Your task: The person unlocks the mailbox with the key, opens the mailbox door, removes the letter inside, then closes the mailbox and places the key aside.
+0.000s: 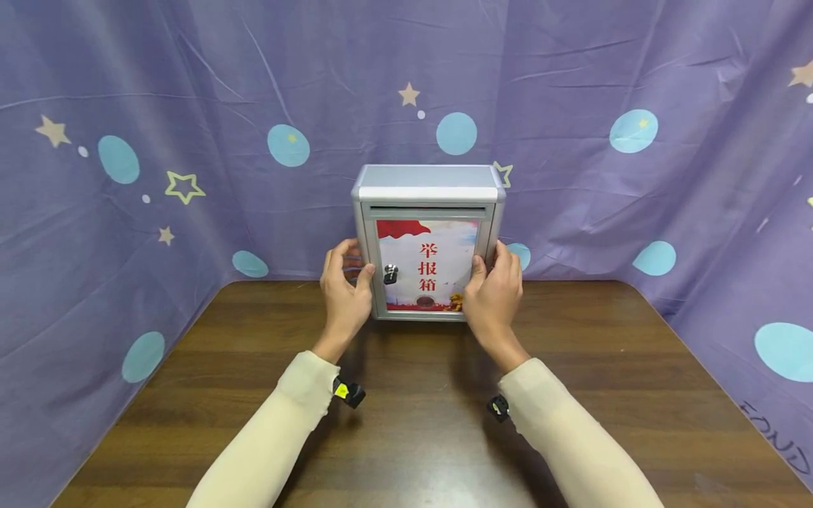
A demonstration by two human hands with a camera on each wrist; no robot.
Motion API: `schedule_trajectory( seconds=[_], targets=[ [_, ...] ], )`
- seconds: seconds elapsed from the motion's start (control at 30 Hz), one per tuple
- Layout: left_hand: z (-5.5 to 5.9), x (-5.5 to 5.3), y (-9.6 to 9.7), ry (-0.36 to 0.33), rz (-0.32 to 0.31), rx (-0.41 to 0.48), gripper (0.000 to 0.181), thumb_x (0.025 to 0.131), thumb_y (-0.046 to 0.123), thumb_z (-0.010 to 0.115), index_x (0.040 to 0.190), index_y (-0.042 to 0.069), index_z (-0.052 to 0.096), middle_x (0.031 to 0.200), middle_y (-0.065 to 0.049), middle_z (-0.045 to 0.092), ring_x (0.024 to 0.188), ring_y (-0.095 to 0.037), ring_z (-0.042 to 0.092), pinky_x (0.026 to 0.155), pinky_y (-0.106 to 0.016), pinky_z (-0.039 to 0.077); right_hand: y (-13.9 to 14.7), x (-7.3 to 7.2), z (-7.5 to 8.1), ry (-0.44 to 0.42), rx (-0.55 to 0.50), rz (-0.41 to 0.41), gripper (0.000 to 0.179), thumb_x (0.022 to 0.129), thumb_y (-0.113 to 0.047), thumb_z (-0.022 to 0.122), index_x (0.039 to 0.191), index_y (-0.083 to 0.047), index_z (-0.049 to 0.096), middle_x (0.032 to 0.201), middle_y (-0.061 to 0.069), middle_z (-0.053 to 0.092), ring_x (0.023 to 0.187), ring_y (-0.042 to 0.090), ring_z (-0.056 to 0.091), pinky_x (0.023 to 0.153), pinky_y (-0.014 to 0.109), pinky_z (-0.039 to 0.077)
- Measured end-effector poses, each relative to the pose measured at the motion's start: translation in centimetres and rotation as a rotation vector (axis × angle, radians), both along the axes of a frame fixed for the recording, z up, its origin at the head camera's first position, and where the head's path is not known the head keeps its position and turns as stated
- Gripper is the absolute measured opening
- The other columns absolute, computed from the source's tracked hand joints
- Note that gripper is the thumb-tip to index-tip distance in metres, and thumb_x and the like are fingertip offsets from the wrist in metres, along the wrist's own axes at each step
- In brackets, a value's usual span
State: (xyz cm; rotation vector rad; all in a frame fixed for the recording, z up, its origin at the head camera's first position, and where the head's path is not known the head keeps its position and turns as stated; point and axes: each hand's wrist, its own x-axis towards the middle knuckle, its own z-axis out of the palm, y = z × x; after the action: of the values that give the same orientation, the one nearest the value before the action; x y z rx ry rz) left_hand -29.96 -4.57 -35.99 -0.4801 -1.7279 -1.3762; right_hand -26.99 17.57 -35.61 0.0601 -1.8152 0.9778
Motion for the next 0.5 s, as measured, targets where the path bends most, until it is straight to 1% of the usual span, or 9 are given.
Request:
schedule_trajectory(
  seconds=[0.07,0.23,0.5],
  targets=[
    [-0.1,-0.1,-0.2,0.004,0.008,0.003,0.046,0.085,-0.009,0.072,0.129,0.001,0.061,0.111,-0.019,0.06,0.093,-0.032,0.063,0.076,-0.048,0.057,-0.3,-0.1,-0.1,-0.007,0.003,0.007,0.038,0.099,-0.008,0.065,0.13,0.012,0.056,0.109,0.026,0.059,0.103,0.04,0.058,0.086,0.053,0.051],
    [-0.5,-0.4,-0.8,0.015,0.026,0.003,0.046,0.084,-0.011,0.072,0.128,0.0,0.061,0.11,-0.019,0.06,0.093,-0.035,0.062,0.08,-0.053,0.055,-0.9,-0.4,-0.4,-0.006,0.006,-0.005,0.039,0.098,-0.008,0.066,0.13,0.012,0.056,0.108,0.027,0.059,0.101,0.04,0.058,0.085,0.053,0.051],
    [-1.0,-0.9,-1.5,-0.037,0.009,0.01,0.047,0.085,-0.013,0.071,0.128,-0.001,0.06,0.111,-0.02,0.059,0.095,-0.034,0.063,0.077,-0.045,0.057,-1.4,-1.4,-0.9,-0.015,0.038,-0.021,0.039,0.099,-0.011,0.065,0.129,0.011,0.057,0.105,0.027,0.058,0.096,0.042,0.056,0.08,0.057,0.046]
  ],
)
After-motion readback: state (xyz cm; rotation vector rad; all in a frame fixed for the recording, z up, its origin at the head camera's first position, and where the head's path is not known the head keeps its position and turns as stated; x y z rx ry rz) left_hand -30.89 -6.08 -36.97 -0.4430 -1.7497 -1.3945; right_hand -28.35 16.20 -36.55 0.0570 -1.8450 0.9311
